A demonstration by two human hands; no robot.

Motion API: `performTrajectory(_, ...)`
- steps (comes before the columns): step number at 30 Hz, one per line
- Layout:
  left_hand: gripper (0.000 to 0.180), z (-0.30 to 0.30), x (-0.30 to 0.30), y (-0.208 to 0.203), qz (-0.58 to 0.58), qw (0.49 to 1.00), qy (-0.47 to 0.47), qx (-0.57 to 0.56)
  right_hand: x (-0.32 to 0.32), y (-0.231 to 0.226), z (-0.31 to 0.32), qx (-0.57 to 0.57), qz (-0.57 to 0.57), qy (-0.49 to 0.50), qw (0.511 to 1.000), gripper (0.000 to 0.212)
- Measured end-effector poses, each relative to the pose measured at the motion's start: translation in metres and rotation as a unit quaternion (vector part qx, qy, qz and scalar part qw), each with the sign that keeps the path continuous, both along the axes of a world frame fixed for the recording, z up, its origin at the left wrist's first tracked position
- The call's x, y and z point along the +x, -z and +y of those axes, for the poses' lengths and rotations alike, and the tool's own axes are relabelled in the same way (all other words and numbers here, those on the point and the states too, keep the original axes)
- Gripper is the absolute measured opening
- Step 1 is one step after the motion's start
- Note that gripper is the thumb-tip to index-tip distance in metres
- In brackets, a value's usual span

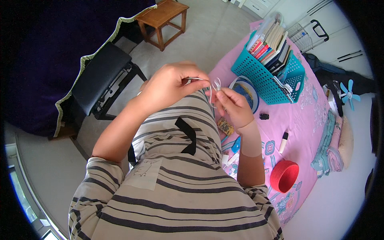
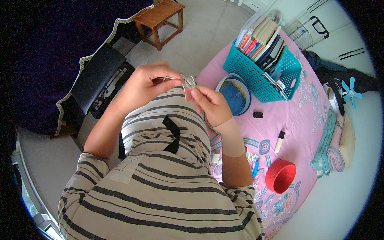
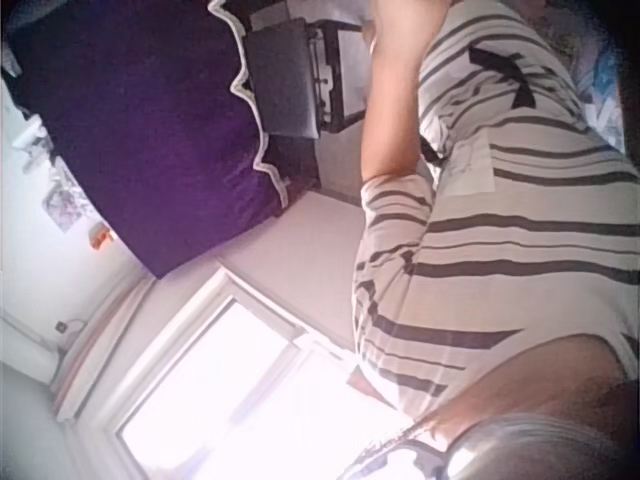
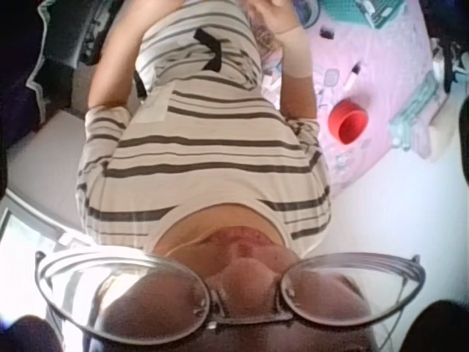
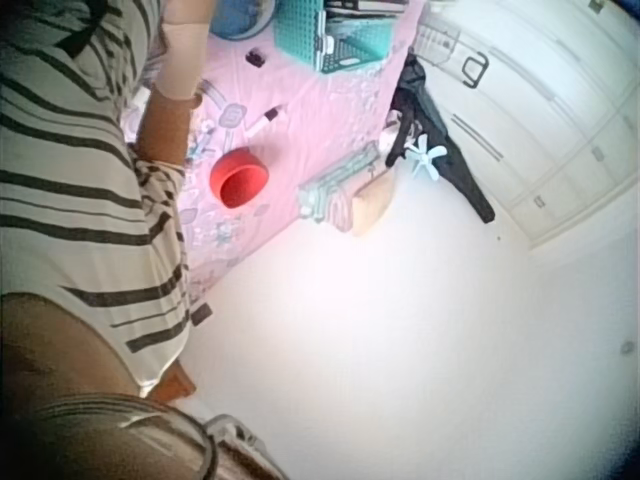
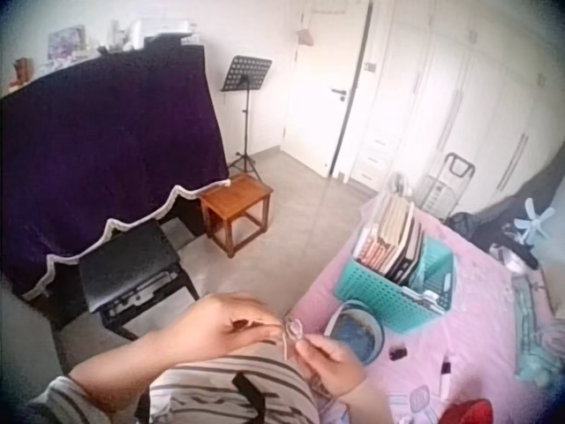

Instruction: The person sits on a bed and ties a white cable into a neat bundle using their hands. They repeatedly wrap and adjust the cable to secure it.

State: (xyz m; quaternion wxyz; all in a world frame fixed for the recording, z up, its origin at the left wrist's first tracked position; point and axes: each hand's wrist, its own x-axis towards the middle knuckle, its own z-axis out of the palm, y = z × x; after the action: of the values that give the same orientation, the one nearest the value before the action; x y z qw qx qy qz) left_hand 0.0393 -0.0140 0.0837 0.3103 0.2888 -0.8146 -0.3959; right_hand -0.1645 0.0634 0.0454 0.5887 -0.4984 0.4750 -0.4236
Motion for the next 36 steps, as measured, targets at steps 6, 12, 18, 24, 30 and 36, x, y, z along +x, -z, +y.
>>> performTrajectory(6,0.008,0.000,-0.008,0.010,0.039,0.998,-0.023,0.034,0.007,-0.007,0.001,0.014,-0.054,-0.067,0.996,0.031)
performTrajectory(12,0.008,0.001,-0.010,0.016,0.067,0.994,-0.040,0.070,0.008,-0.002,0.004,0.014,-0.022,-0.069,0.997,0.027)
performTrajectory(18,0.013,-0.002,-0.010,0.035,0.117,0.976,-0.013,0.181,0.014,0.008,0.003,-0.134,-0.104,0.069,0.983,0.026)
performTrajectory(24,0.014,0.004,-0.018,0.039,0.191,0.934,-0.015,0.303,0.011,0.010,0.000,-0.125,-0.104,0.123,0.979,0.027)
performTrajectory(30,0.010,0.010,-0.032,0.042,0.191,0.948,-0.073,0.245,0.022,0.018,-0.003,-0.175,0.066,0.202,0.961,0.024)
performTrajectory(36,0.011,0.014,-0.035,0.033,0.220,0.931,-0.052,0.286,0.024,0.022,-0.003,-0.190,0.135,0.243,0.942,0.021)
